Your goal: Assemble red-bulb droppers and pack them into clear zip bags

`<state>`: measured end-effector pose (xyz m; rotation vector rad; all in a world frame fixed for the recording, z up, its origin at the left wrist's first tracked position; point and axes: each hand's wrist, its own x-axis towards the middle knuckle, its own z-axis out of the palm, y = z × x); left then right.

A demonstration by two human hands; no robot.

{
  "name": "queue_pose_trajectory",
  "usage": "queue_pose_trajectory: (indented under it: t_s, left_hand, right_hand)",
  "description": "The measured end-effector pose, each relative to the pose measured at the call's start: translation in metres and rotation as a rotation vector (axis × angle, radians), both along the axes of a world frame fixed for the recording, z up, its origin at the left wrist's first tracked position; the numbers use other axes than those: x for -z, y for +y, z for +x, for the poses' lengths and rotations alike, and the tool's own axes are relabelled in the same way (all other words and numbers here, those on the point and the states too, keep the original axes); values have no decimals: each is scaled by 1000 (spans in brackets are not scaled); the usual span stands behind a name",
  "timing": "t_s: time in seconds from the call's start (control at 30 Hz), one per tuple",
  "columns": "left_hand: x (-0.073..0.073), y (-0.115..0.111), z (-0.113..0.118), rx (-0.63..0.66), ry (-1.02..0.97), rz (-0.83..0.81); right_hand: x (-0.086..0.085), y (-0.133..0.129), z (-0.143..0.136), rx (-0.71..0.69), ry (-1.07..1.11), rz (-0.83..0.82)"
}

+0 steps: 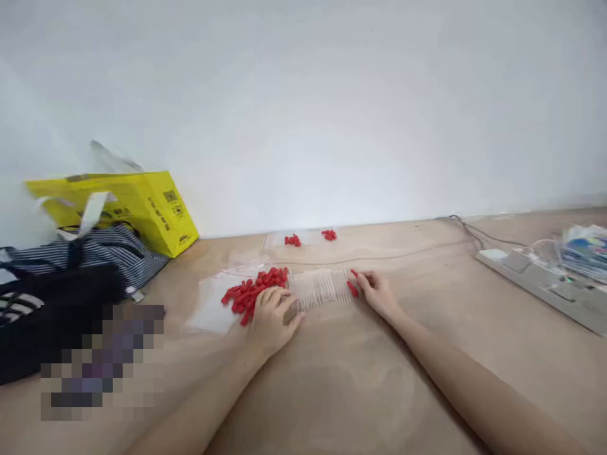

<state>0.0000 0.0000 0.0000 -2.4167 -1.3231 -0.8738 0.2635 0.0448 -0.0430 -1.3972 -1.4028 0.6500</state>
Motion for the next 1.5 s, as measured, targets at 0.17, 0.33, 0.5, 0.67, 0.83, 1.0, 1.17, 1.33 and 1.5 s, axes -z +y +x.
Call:
queue_pose_trajectory:
  t_s: [0.17, 0.33, 0.5, 0.67, 0.83, 1.0, 1.17, 1.33, 1.5]
  left_hand:
    - [-1, 5, 10, 12, 18, -14]
    - [1, 3, 13, 47, 34, -37]
    - [-2, 2, 12, -43, 34, 14]
    - [-9, 9, 16, -306, 62, 29]
    - [-12, 20, 26, -490, 69, -56]
    - [-11, 22, 29, -518, 60, -93]
    - [-10, 21, 26, -532, 75, -105]
    - [-14, 22, 28, -556, 113, -153]
    - [-20, 24, 32, -576, 154, -165]
  right_hand:
    - [-3, -3, 0, -4, 4, -7]
    - [-6, -7, 0, -3, 2, -25]
    - [-7, -7, 1, -2, 5, -34]
    - [-6, -7, 0, -4, 15, -38]
    - [-6, -7, 0, -9, 20, -42]
    - [-5, -6, 1, -15, 18, -48]
    - [-6, -6, 1, -14, 10, -51]
    - [-7, -7, 1, -13, 1, -50]
    - [-6, -6, 1, -12, -2, -42]
